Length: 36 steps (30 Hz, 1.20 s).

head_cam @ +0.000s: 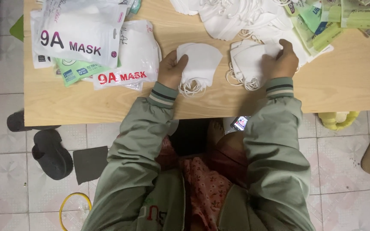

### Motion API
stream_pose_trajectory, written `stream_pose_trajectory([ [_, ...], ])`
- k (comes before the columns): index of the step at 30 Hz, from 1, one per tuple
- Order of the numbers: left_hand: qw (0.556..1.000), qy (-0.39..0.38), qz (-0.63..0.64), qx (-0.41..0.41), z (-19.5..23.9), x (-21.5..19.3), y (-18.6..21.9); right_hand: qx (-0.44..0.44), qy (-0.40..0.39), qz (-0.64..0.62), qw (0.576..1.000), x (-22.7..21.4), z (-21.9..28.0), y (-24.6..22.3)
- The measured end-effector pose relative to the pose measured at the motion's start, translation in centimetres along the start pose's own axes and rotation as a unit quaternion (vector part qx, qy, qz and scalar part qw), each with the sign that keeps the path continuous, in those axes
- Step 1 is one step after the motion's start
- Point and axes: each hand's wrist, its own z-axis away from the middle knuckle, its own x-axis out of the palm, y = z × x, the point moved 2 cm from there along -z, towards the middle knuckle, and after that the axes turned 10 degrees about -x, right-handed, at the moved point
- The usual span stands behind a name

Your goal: The person is sorting, straightening, and stacking white face masks on a wooden table.

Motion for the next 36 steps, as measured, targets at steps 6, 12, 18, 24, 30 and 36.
stream_pose_trajectory([
  [6, 1.0, 0.019, 0.001, -0.005, -0.2, -0.2, -0.5, 0.04, 0.025, -0.4, 0.915, -3.9, 0.9, -6.1],
  [12, 0.998, 0.02, 0.046, -0.037, -0.1, 0.1, -0.5, 0.166, -0.116, -0.672, 0.712, -1.1, 3.3, -13.0],
  [18, 0.998, -0.003, 0.045, -0.042, -0.1, 0.3, -0.8, 0.191, -0.096, -0.619, 0.756, 1.2, 5.4, -18.1],
  [24, 0.999, -0.012, 0.022, -0.04, 0.1, 0.4, -1.1, 0.141, -0.128, -0.592, 0.783, 2.4, 4.3, -15.8],
  [30, 0.997, 0.003, -0.06, 0.054, 1.4, 1.2, 1.6, -0.053, 0.074, -0.143, 0.985, 0.8, 0.8, -5.9],
  [36, 0.99, -0.024, -0.137, 0.035, -0.3, 0.7, -2.7, 0.021, -0.119, 0.029, 0.992, -1.6, 1.2, -4.6],
])
